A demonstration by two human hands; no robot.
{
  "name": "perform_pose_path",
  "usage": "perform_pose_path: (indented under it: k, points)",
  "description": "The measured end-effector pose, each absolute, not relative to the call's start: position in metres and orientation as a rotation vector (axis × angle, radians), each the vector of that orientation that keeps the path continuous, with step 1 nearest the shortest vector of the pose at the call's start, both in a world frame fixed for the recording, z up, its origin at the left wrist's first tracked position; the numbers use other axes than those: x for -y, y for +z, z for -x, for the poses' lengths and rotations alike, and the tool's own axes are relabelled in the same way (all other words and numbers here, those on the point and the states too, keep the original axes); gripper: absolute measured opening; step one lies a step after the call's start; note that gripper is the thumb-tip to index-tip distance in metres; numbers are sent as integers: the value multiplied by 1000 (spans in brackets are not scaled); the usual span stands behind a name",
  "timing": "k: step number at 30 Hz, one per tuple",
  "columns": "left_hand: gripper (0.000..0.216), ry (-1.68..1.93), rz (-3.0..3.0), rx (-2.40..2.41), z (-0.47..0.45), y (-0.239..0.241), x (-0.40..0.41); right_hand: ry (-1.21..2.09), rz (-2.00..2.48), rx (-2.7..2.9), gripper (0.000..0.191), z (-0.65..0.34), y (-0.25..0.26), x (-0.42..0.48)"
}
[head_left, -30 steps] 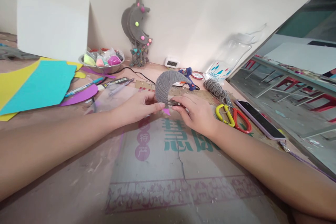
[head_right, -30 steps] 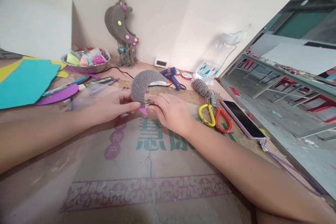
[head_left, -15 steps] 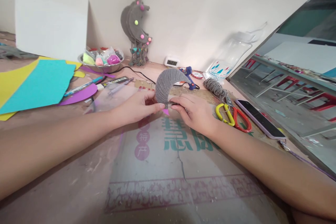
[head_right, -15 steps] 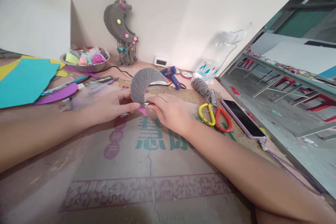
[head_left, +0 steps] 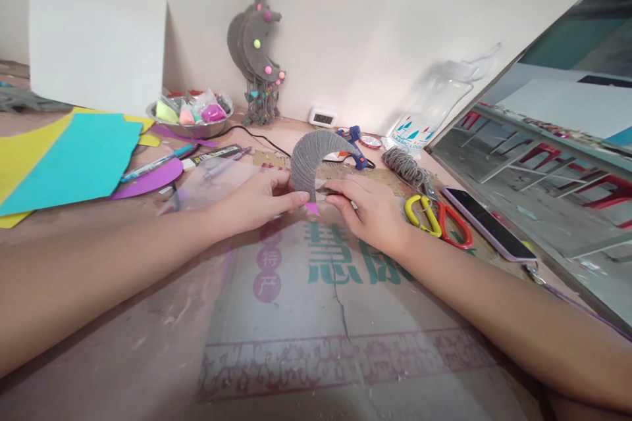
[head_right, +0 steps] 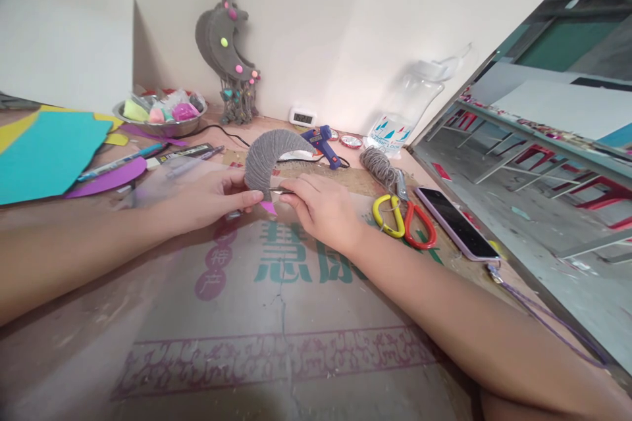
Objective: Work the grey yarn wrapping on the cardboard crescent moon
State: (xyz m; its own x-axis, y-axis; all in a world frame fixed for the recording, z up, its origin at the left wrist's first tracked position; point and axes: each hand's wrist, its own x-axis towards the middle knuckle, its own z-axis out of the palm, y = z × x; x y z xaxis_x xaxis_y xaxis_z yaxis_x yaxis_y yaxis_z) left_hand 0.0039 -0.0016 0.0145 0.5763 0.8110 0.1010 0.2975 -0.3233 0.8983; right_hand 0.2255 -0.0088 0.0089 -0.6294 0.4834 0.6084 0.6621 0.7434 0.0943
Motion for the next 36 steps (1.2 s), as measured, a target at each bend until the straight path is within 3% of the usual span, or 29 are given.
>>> perform_pose_path:
  k: [36]
  points:
    - [23,680,-1856,-884,-3,14,1,-428,864,2406,21,-226,10,9]
